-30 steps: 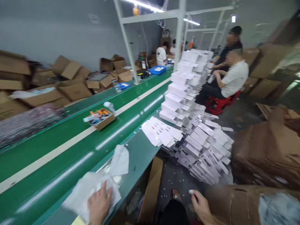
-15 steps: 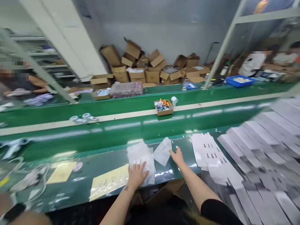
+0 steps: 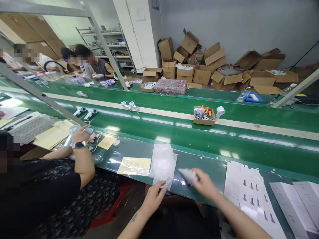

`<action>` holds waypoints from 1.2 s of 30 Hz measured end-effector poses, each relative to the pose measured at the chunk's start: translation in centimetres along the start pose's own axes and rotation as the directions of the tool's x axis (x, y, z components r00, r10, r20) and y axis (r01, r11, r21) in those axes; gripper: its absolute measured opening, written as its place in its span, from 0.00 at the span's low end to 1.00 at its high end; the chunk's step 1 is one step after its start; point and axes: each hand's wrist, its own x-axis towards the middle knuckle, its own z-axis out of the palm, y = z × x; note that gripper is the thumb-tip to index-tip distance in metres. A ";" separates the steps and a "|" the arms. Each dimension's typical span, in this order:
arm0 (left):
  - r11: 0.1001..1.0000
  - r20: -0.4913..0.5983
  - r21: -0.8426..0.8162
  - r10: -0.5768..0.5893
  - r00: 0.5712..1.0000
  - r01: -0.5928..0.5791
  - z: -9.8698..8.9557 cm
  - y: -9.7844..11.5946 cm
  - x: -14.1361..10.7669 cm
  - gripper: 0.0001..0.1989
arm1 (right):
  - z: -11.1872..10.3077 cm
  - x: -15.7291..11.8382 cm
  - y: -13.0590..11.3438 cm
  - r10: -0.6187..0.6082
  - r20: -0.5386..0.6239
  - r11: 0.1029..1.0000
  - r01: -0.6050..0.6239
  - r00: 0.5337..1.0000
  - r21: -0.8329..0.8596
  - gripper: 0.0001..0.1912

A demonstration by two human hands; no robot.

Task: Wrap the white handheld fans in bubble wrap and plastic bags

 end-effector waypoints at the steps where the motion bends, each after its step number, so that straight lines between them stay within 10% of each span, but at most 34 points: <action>1: 1.000 0.006 -0.025 -0.011 1.000 0.012 0.1 -0.1 -1.0 0.21 | 1.1 -1.7 -0.9 -0.182 0.207 0.980 0.195 0.961 -0.042 0.10; 2: 0.999 -0.002 -0.043 -0.024 1.000 0.024 0.2 -0.1 -1.8 0.20 | 2.1 -3.0 -1.6 -0.262 0.337 0.950 0.302 0.904 -0.073 0.05; 5: 0.993 0.022 -0.103 -0.057 0.998 0.059 -0.3 0.5 -3.4 0.23 | 3.8 -4.3 -3.3 -0.117 0.258 0.987 0.083 0.959 0.139 0.09; 9: 0.936 0.240 -0.341 -0.001 0.971 0.085 -0.8 1.6 -4.3 0.48 | 5.0 -3.0 -5.4 -0.109 0.356 0.752 -0.157 0.928 0.640 0.28; 14: 0.669 0.188 -0.671 -0.265 0.946 0.321 0.6 -0.2 -5.6 0.15 | 7.2 -1.3 -6.3 0.185 0.282 0.458 -0.336 0.941 0.823 0.23; 17: 0.509 0.093 -0.803 -0.407 0.909 0.310 0.2 -2.0 -6.7 0.20 | 7.3 0.3 -5.3 0.416 0.180 0.347 -0.339 0.891 0.875 0.26; 21: 0.355 0.010 -0.913 -0.476 0.879 0.202 -2.4 -2.5 -7.9 0.23 | 6.7 1.7 -4.7 0.438 0.236 0.289 -0.384 0.868 0.877 0.30; 26: 0.125 0.090 -0.984 -0.256 0.963 0.126 -4.4 0.4 -9.1 0.18 | 8.1 0.7 -6.8 0.225 0.541 0.351 -0.585 0.811 0.731 0.50; 30: -0.039 0.148 -0.989 -0.111 0.983 0.144 -3.9 1.8 -9.9 0.17 | 9.4 -0.2 -8.4 0.094 0.633 0.439 -0.602 0.769 0.666 0.40; 33: -0.079 0.133 -0.990 -0.171 0.976 0.121 -3.6 1.3 -10.0 0.17 | 9.7 -0.2 -8.6 0.018 0.633 0.511 -0.551 0.774 0.660 0.25; 36: -0.100 0.069 -0.994 -0.315 0.947 0.040 -3.9 0.6 -9.6 0.20 | 10.0 -0.1 -8.8 0.108 0.553 0.581 -0.503 0.826 0.639 0.35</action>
